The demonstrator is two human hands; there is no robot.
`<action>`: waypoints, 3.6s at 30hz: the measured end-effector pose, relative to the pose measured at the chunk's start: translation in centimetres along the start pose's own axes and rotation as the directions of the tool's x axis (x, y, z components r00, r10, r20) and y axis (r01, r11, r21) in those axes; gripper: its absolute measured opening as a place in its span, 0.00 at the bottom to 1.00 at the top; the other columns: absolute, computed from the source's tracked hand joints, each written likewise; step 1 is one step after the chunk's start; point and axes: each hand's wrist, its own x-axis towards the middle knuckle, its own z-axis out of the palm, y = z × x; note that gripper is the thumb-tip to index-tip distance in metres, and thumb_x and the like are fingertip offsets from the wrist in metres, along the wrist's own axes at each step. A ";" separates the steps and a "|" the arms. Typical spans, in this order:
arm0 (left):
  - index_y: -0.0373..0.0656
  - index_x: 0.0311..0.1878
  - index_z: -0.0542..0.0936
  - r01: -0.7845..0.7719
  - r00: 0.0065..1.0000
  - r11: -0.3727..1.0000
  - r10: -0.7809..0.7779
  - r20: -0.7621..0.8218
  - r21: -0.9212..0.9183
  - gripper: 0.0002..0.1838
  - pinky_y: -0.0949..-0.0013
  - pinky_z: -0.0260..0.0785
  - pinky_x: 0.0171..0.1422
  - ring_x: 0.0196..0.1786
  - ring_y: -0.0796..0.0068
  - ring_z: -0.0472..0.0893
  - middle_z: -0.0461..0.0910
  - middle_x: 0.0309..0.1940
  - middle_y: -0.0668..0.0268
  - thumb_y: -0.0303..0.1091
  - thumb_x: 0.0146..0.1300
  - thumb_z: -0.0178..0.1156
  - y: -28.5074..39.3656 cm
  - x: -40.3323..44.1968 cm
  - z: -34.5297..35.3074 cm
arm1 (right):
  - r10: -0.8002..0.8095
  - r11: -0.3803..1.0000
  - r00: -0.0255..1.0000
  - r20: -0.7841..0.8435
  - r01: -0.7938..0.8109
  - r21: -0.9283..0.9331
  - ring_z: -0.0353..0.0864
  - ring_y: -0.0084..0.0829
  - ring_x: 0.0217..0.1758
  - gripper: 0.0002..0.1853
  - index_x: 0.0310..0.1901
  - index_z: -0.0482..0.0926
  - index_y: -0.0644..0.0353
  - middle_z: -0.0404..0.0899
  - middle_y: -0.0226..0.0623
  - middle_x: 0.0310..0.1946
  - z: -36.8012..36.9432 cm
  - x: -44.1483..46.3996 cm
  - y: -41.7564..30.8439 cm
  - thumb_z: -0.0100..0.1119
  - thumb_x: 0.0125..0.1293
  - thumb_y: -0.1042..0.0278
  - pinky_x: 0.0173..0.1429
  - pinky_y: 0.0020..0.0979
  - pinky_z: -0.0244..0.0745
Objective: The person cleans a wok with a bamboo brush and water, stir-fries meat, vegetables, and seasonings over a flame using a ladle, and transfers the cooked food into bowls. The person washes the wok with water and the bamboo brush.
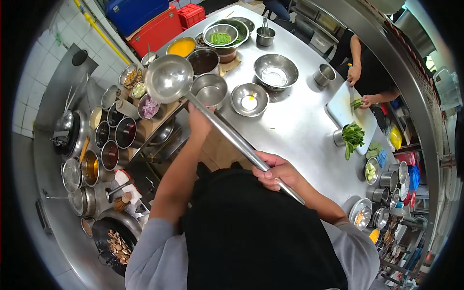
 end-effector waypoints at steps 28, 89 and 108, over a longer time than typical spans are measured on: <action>0.36 0.71 0.75 0.594 0.731 0.804 -0.542 -0.416 -0.004 0.50 0.47 0.74 0.72 0.65 0.44 0.83 0.85 0.63 0.48 0.45 0.46 0.88 -29.1 14.2 -23.3 | 0.038 0.992 0.998 -0.043 -0.033 0.120 0.69 0.23 0.20 0.46 0.86 0.51 0.62 0.72 0.42 0.43 4.1 27.7 -1.2 0.58 0.68 0.82 0.22 0.27 0.70; 0.46 0.49 0.93 0.722 -0.232 -0.557 -0.754 -0.615 0.410 0.15 0.58 0.85 0.59 0.55 0.58 0.92 0.93 0.51 0.58 0.35 0.57 0.73 -9.0 -50.1 -71.8 | 0.997 0.018 -0.035 0.071 -0.775 -0.632 0.68 0.18 0.25 0.27 0.71 0.69 0.65 0.79 0.35 0.40 29.2 50.2 43.5 0.53 0.70 0.83 0.26 0.23 0.67; 0.46 0.52 0.93 0.716 -0.236 -0.564 -0.750 -0.617 0.412 0.17 0.57 0.85 0.59 0.56 0.57 0.92 0.92 0.53 0.58 0.33 0.58 0.71 -8.5 -48.9 -72.5 | 0.994 0.110 0.070 0.086 -0.678 -0.727 0.69 0.17 0.24 0.31 0.74 0.69 0.65 0.79 0.37 0.40 29.3 49.2 42.8 0.53 0.68 0.84 0.24 0.22 0.68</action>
